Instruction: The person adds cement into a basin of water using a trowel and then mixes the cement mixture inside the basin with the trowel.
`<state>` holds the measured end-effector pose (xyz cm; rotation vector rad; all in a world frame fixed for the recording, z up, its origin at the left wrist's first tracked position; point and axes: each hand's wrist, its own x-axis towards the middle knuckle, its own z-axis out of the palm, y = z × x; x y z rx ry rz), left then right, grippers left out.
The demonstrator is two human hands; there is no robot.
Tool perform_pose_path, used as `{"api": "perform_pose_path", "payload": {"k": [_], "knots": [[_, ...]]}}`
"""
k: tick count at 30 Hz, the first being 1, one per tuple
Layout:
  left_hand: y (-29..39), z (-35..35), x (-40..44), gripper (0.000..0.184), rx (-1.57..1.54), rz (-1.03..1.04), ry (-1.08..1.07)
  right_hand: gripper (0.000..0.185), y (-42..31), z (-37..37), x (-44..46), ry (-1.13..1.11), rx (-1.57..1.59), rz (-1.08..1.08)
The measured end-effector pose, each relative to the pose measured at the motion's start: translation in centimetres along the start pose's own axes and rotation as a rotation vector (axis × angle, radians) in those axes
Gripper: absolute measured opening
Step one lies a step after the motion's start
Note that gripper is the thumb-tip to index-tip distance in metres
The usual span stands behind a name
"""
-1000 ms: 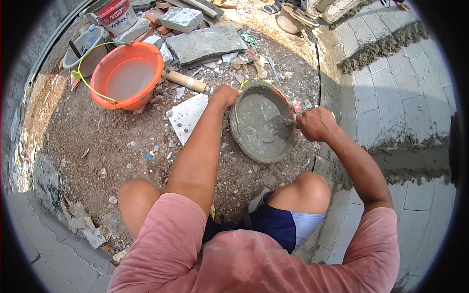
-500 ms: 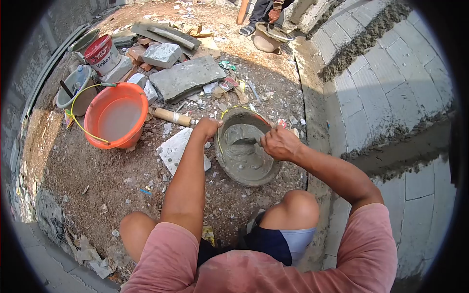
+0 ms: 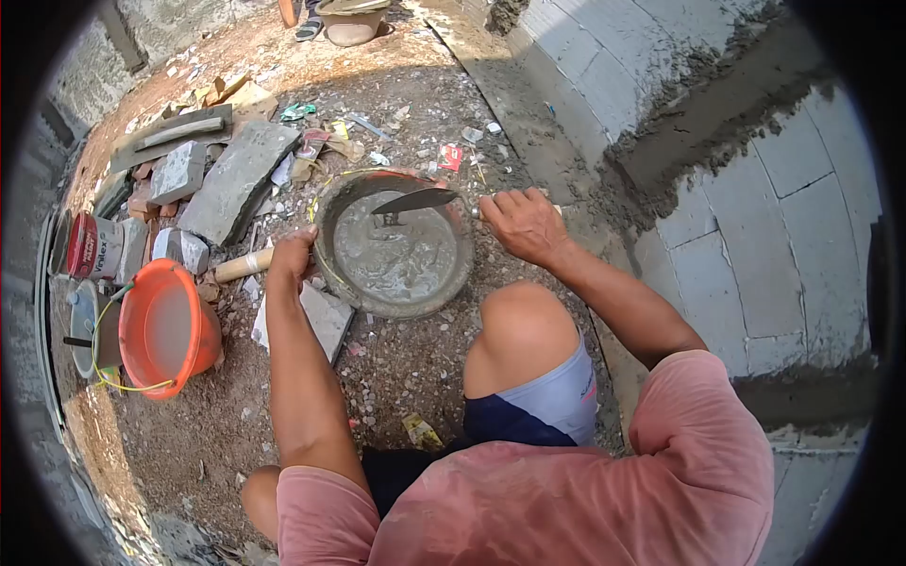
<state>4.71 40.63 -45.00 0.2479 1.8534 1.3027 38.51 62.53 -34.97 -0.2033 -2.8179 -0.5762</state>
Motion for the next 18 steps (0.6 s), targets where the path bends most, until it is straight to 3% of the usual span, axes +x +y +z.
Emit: {"api": "perform_pose_path", "payload": {"k": [1, 2, 5, 6, 9, 10, 13, 18], "knots": [[-1.0, -0.6, 1.5, 0.022, -0.004, 0.028, -0.037, 0.018, 0.0, -0.2, -2.0, 0.033, 0.034, 0.099], [-1.5, -1.1, 2.3, 0.02, 0.001, 0.015, -0.076, 0.02, 0.2, 1.9, -4.5, -0.107, 0.184, 0.224], [-1.3, -1.0, 1.4, 0.027, -0.051, -0.041, -0.072, 0.026, -0.2, -0.2, -8.2, -0.202, 0.475, 0.752], [-1.0, -0.9, 1.0, 0.028, -0.09, -0.038, -0.086, 0.032, 0.2, 1.3, -10.4, -0.154, 0.596, 0.923], [-0.8, -1.0, 0.6, 0.032, -0.144, -0.051, -0.134, 0.03, 1.3, 2.9, -16.1, -0.064, 1.097, 1.368], [-0.8, -0.7, 0.6, 0.033, -0.199, -0.027, -0.153, 0.028, 2.1, 4.5, -18.6, 0.012, 1.464, 1.47], [-0.7, -1.0, 0.5, 0.038, -0.179, -0.056, -0.129, 0.025, 5.6, 5.8, -24.1, -0.206, 1.548, 1.616], [-0.5, -1.5, 0.5, 0.044, -0.152, -0.013, -0.254, 0.028, 11.3, 11.7, -30.4, -0.312, 1.541, 1.796]]}}
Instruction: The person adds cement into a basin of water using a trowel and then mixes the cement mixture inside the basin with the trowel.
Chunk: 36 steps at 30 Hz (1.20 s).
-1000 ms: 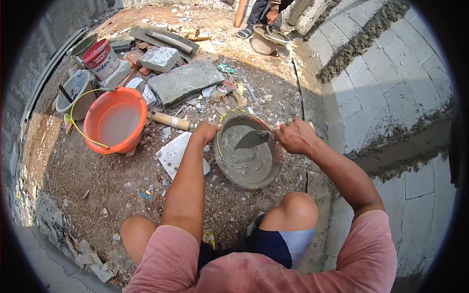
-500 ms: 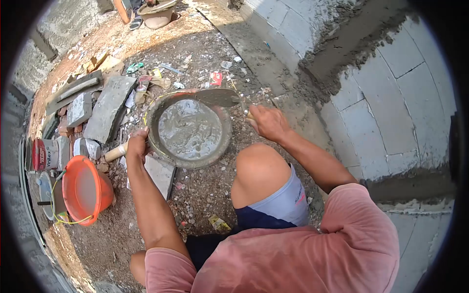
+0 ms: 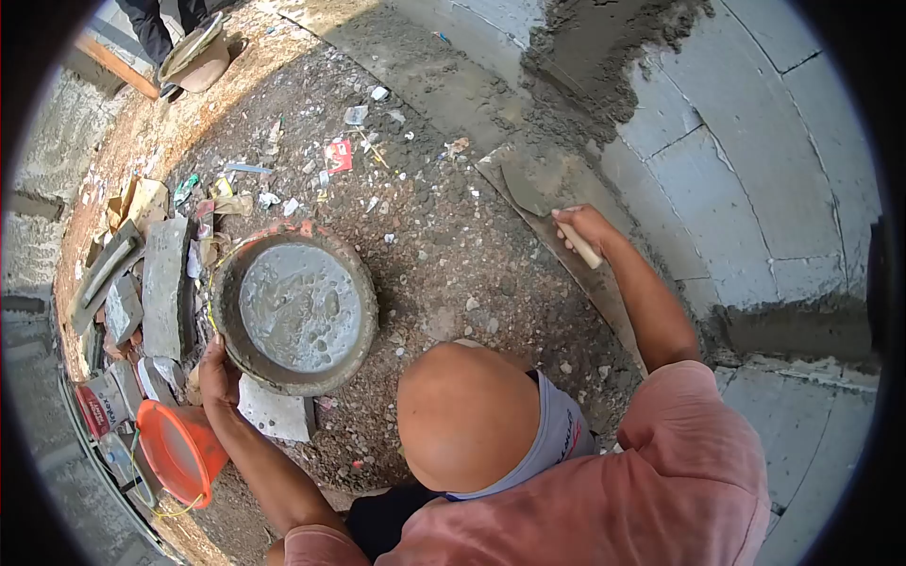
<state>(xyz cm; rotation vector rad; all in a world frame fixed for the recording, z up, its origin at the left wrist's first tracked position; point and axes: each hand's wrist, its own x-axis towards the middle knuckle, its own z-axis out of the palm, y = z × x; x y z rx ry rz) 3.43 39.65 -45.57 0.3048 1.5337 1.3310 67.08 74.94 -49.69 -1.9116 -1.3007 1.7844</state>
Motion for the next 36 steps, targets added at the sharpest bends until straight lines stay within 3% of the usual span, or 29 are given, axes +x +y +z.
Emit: {"api": "perform_pose_path", "payload": {"k": [4, 9, 19, 26, 36], "knots": [[0.2, 0.0, 0.0, 0.033, -0.073, -0.001, 0.057, 0.029, -2.0, -2.5, 5.2, 0.06, -0.038, -0.012], [0.5, -0.5, 0.0, 0.033, -0.047, -0.013, 0.029, 0.03, -3.2, -5.3, 9.0, 0.104, -0.138, -0.043], [0.1, -0.5, 0.1, 0.034, -0.066, 0.013, 0.04, 0.032, -2.3, -5.5, 6.9, 0.092, -0.214, -0.133], [0.3, 0.2, -0.3, 0.033, -0.042, 0.029, 0.047, 0.032, -1.4, -5.8, 7.6, 0.294, -0.147, -0.06], [0.8, 1.4, -0.6, 0.031, -0.001, 0.026, 0.069, 0.045, -1.9, -4.3, 11.5, 0.553, -0.568, -0.108]]}}
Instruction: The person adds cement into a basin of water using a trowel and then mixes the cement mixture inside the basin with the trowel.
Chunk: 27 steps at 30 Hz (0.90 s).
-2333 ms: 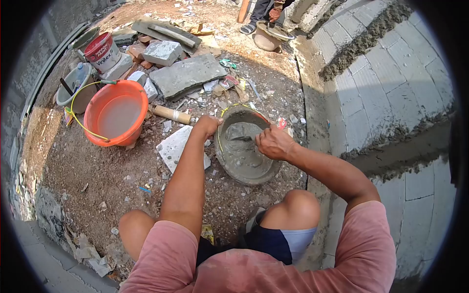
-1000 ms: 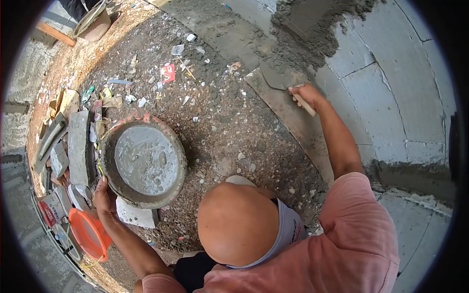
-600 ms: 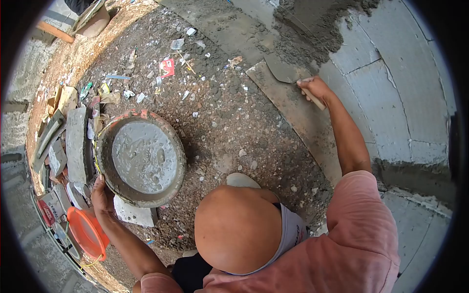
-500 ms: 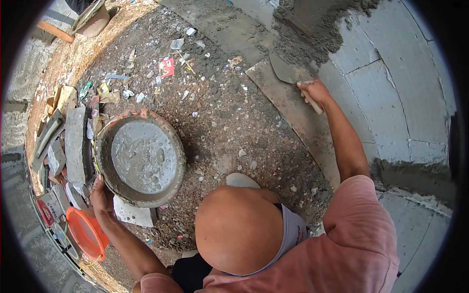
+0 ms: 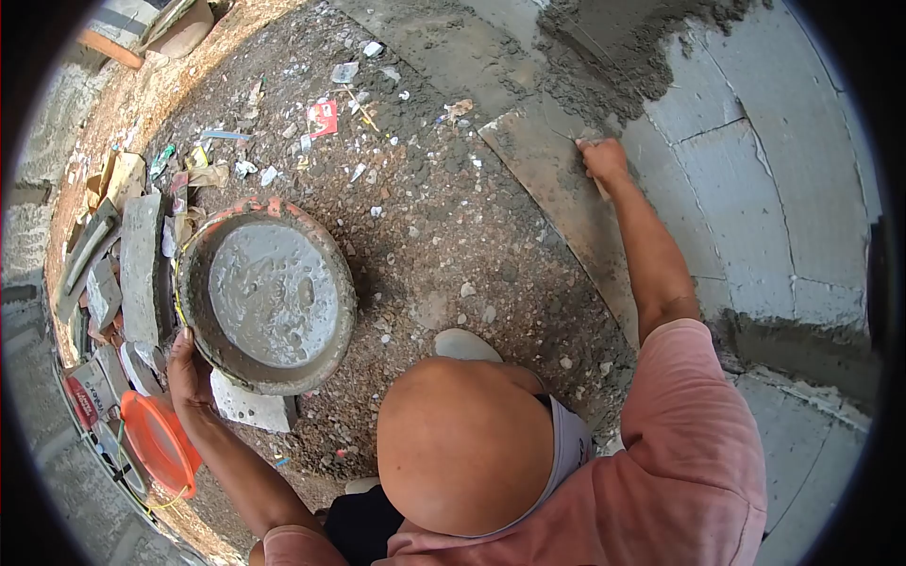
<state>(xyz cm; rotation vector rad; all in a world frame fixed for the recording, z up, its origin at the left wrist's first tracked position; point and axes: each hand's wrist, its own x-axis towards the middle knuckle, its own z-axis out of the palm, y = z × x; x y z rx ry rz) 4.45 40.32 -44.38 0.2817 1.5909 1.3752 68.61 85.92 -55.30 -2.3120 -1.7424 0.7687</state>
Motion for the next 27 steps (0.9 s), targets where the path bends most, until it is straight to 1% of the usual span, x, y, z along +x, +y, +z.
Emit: {"api": "perform_pose_path", "payload": {"k": [2, 5, 6, 8, 11, 14, 16, 18, 20, 23, 24, 27], "knots": [[0.2, 0.3, -0.2, 0.029, 0.025, 0.003, 0.037, 0.052, 0.2, 0.7, -0.1, 0.056, -0.11, 0.031], [0.5, 0.2, -0.5, 0.027, 0.063, -0.009, 0.028, 0.049, 1.3, 0.3, -0.5, 0.08, -0.038, 0.041], [0.8, 0.8, -0.7, 0.026, 0.086, -0.03, 0.072, 0.048, 1.9, 0.2, -0.7, 0.167, -0.089, -0.037], [0.6, 0.2, -0.4, 0.027, 0.073, -0.019, 0.061, 0.046, 2.2, 0.1, -2.0, 0.345, -0.188, -0.193], [-0.1, -0.2, 0.1, 0.028, 0.055, -0.013, 0.064, 0.05, 0.6, -1.0, -3.9, 0.235, -0.253, -0.096], [-0.1, -0.6, 0.3, 0.028, 0.026, -0.008, 0.055, 0.046, -2.0, -1.7, -7.9, 0.188, -0.232, -0.264], [0.2, 0.0, 0.0, 0.028, 0.016, -0.015, 0.053, 0.041, -4.6, -1.5, -11.3, 0.161, -0.158, -0.394], [-0.1, -0.6, 0.2, 0.029, 0.014, -0.011, 0.039, 0.04, -8.7, -2.0, -16.7, 0.15, -0.029, -0.596], [-0.2, -0.5, 0.2, 0.029, 0.015, -0.009, 0.044, 0.037, -11.0, -0.9, -20.1, 0.196, 0.089, -0.893], [0.1, -0.1, -0.3, 0.029, 0.051, -0.012, 0.041, 0.037, -14.5, -0.6, -22.9, 0.038, -0.073, -0.987], [0.0, -0.8, 0.0, 0.035, 0.044, -0.021, -0.006, 0.035, -14.4, -0.1, -21.9, -0.078, 0.002, -0.838], [-0.5, -1.7, 0.3, 0.034, 0.058, -0.03, 0.027, 0.033, -13.4, 1.6, -14.3, -0.447, 0.276, -0.4]]}}
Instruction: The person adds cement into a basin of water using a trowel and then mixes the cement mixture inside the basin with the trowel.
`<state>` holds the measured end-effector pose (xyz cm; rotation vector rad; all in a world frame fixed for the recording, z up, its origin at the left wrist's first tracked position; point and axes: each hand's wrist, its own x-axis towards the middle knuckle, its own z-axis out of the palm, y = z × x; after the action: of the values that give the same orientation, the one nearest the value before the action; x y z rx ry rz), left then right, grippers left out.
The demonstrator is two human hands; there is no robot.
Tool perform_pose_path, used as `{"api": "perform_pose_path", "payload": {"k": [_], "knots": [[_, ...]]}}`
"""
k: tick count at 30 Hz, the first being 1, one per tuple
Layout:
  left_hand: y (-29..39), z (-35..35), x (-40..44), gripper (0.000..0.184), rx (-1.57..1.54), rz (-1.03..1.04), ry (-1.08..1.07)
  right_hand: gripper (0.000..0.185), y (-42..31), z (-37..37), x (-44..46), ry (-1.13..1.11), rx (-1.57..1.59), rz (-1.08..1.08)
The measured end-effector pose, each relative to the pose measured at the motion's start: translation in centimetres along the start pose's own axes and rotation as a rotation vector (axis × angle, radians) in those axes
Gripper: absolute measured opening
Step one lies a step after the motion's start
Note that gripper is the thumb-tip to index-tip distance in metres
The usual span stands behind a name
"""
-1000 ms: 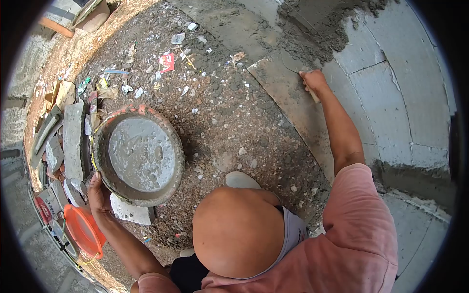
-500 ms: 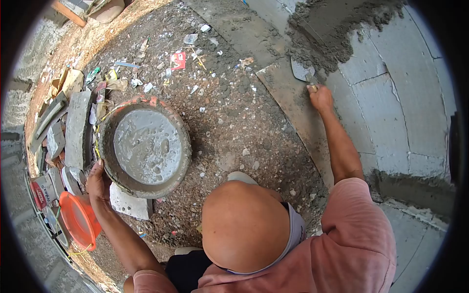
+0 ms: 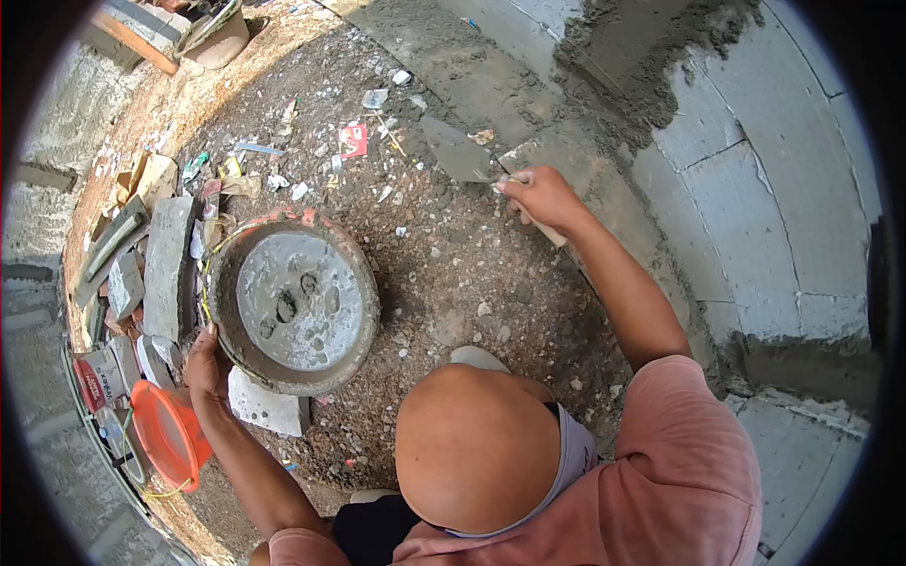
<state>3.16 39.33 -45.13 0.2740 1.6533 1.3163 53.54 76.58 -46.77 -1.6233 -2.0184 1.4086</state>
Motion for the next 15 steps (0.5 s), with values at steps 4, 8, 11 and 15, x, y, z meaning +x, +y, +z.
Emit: {"api": "perform_pose_path", "payload": {"k": [4, 8, 11, 15], "knots": [[0.2, 1.0, -0.4, 0.029, -0.034, 0.019, 0.018, 0.031, 5.4, -4.5, 5.8, -0.063, 0.386, 0.22], [0.5, 2.0, -0.7, 0.033, -0.037, 0.022, 0.022, 0.031, 8.4, -7.9, 9.8, -0.027, 0.498, 0.363], [0.5, 1.4, -0.6, 0.036, -0.031, 0.012, 0.005, 0.031, 9.1, -9.3, 11.4, -0.026, 0.454, 0.374], [0.8, 1.7, -0.8, 0.036, -0.023, 0.006, -0.022, 0.033, 9.9, -10.3, 12.3, -0.047, 0.369, 0.333]]}}
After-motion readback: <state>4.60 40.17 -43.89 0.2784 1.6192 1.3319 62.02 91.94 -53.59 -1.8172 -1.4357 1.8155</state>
